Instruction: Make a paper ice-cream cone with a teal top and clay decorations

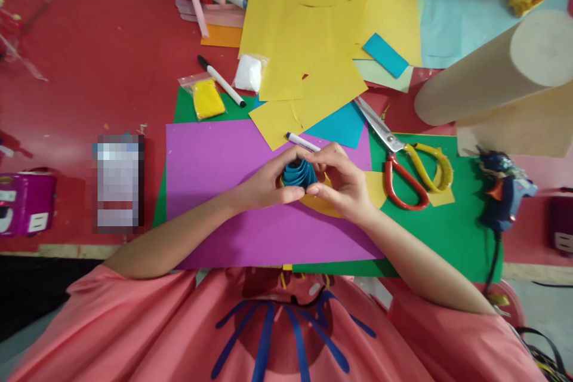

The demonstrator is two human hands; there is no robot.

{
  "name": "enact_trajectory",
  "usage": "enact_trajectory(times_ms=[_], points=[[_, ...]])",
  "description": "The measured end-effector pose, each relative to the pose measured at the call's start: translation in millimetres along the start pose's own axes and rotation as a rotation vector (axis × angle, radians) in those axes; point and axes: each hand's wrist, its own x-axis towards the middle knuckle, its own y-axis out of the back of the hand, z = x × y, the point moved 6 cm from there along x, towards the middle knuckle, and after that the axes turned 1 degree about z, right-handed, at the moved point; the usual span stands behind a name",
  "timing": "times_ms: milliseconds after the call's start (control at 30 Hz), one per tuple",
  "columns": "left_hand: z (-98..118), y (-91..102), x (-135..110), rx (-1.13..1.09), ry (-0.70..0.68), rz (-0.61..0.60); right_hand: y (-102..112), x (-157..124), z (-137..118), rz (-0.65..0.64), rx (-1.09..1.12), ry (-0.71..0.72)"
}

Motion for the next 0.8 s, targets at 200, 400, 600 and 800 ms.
enact_trajectory(times_ms=[200, 400, 600, 800], points=[[-1, 1.6, 1, -0.012, -0.003, 0.014, 2, 1, -1, 0.001, 0.003, 0.004], [-1, 8.6, -1, 0.111, -0.063, 0.112, 7, 0, -2, 0.017, 0.086, -0.044], [8, 9.4, 0, 0.176, -0.166, 0.162, 3, -1, 0, 0.070, 0.145, -0.088], [13, 9.8, -2, 0.310, -0.233, 0.210, 0, 2, -4, 0.025, 0.099, -0.060]])
